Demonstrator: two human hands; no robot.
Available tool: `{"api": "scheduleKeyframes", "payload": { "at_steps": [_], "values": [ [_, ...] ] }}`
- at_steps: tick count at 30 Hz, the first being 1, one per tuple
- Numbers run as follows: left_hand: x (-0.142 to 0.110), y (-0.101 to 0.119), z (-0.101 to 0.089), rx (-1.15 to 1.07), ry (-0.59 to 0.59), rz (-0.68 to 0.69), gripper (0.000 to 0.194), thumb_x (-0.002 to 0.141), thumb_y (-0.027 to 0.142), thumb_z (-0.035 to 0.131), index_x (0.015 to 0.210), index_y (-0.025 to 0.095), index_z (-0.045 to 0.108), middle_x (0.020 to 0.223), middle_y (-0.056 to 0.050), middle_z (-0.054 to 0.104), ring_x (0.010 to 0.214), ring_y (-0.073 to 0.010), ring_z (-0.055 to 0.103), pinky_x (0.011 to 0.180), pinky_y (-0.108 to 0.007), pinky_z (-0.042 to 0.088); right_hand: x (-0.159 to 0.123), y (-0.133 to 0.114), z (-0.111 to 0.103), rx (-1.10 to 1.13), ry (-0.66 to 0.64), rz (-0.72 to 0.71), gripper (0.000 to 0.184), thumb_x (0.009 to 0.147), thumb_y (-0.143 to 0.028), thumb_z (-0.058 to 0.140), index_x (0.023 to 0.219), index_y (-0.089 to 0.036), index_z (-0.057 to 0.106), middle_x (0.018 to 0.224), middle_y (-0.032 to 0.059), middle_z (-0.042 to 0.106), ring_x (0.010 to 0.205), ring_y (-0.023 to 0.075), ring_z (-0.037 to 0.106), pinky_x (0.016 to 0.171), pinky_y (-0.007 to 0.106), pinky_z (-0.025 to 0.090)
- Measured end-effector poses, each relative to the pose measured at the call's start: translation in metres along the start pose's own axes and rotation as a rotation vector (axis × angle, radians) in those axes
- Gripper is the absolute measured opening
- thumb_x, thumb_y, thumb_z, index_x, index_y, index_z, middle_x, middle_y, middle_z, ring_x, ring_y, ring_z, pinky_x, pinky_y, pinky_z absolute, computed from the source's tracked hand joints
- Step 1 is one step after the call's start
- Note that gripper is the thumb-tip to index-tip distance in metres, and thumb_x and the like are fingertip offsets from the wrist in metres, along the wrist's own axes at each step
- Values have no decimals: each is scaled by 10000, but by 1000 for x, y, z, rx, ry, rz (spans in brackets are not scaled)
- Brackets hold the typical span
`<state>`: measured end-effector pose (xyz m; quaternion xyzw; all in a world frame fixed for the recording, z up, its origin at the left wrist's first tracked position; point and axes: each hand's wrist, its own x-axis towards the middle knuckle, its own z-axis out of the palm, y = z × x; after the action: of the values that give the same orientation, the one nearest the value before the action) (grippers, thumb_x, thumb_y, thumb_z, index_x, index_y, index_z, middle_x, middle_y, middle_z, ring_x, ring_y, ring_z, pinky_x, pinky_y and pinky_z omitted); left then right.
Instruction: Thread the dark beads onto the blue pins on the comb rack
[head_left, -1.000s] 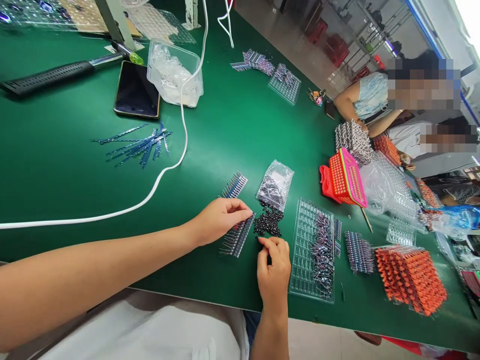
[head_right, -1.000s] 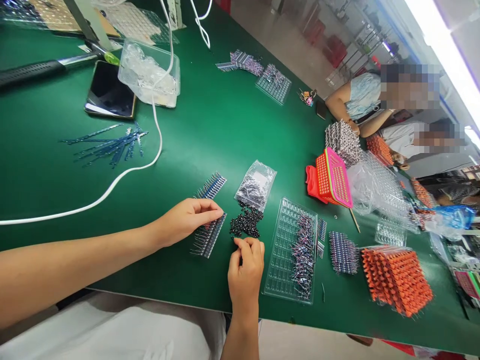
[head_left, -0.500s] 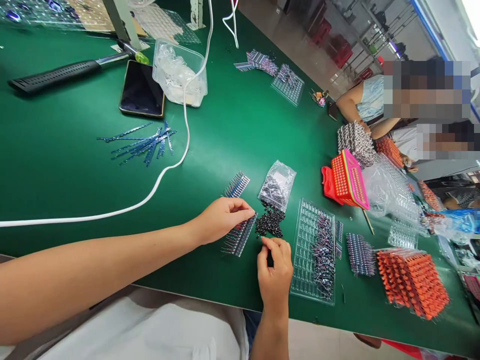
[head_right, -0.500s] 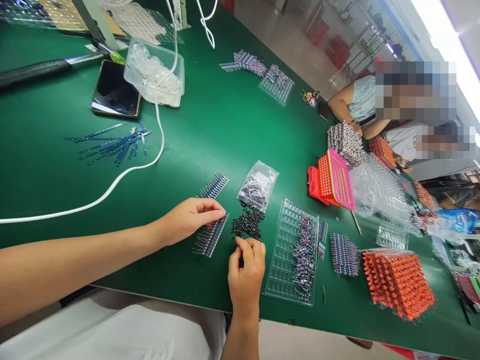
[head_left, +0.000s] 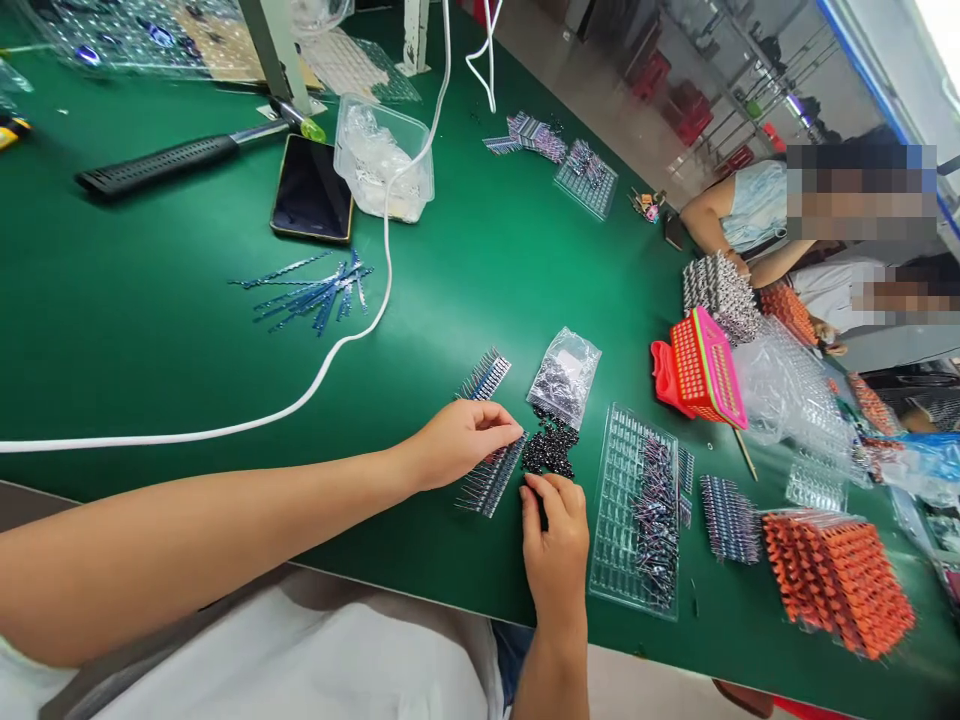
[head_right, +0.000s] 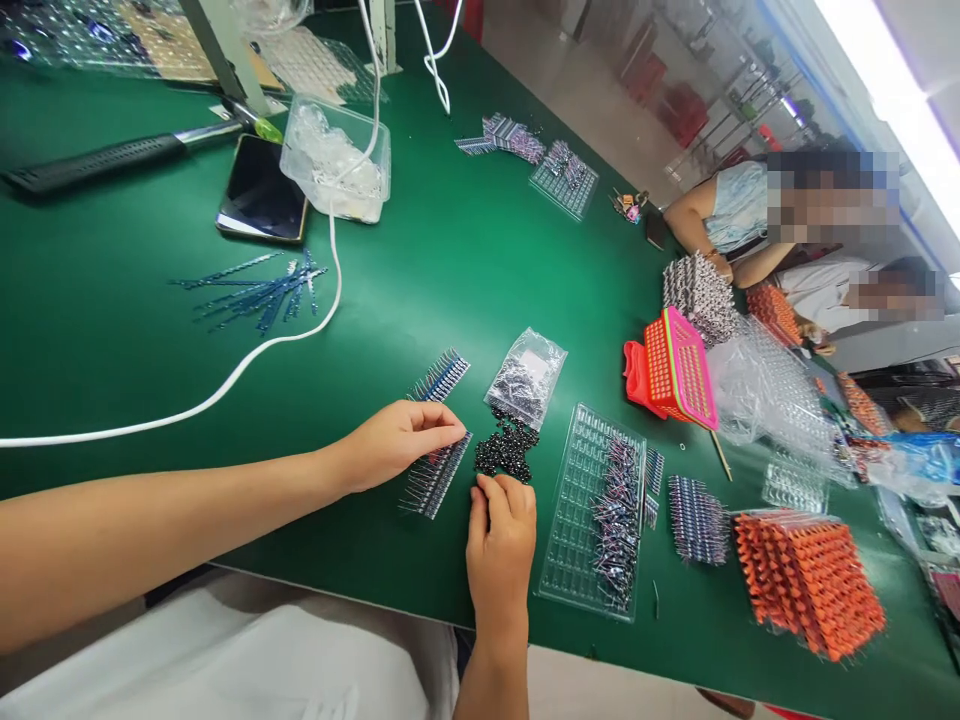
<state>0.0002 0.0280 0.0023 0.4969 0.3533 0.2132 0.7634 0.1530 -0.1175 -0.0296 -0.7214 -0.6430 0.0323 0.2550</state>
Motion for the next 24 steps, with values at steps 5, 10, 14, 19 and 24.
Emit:
{"api": "scheduleKeyframes", "payload": {
  "at_steps": [5,10,14,19,24],
  "values": [
    [-4,0,3,37,-58,-15,221,810,374,632,766,158,647,649,33,561,628,-129,506,644,-265,409,10,-6,4,-55,-15,40,165,983,-209,459,972,-187,622,939,75,630,926,207,564,839,375,475],
    [-9,-2,7,172,-148,35,229,834,385,630,785,167,676,711,4,650,691,-151,581,670,-271,438,5,-14,-13,268,-13,268,178,977,-292,466,905,-193,595,840,26,590,761,152,559,687,277,471],
    [-20,5,17,41,-222,51,223,832,390,653,854,175,707,1086,-76,747,980,-213,671,898,-331,499,-1,-17,-39,582,7,385,185,960,-352,503,909,-198,592,769,-10,534,650,118,507,579,232,433],
    [-38,19,35,-57,-283,67,184,845,358,668,816,178,699,1161,-82,741,1106,-236,667,999,-369,496,0,-19,-46,651,127,277,137,950,-316,522,900,-206,587,846,14,551,762,143,552,670,265,468],
    [-41,16,42,-58,-245,112,149,857,318,659,859,179,714,1158,-86,744,1117,-238,671,1010,-377,503,0,-20,-30,520,293,196,71,947,-232,535,933,-216,602,888,25,583,838,160,588,738,300,480]
  ]
}}
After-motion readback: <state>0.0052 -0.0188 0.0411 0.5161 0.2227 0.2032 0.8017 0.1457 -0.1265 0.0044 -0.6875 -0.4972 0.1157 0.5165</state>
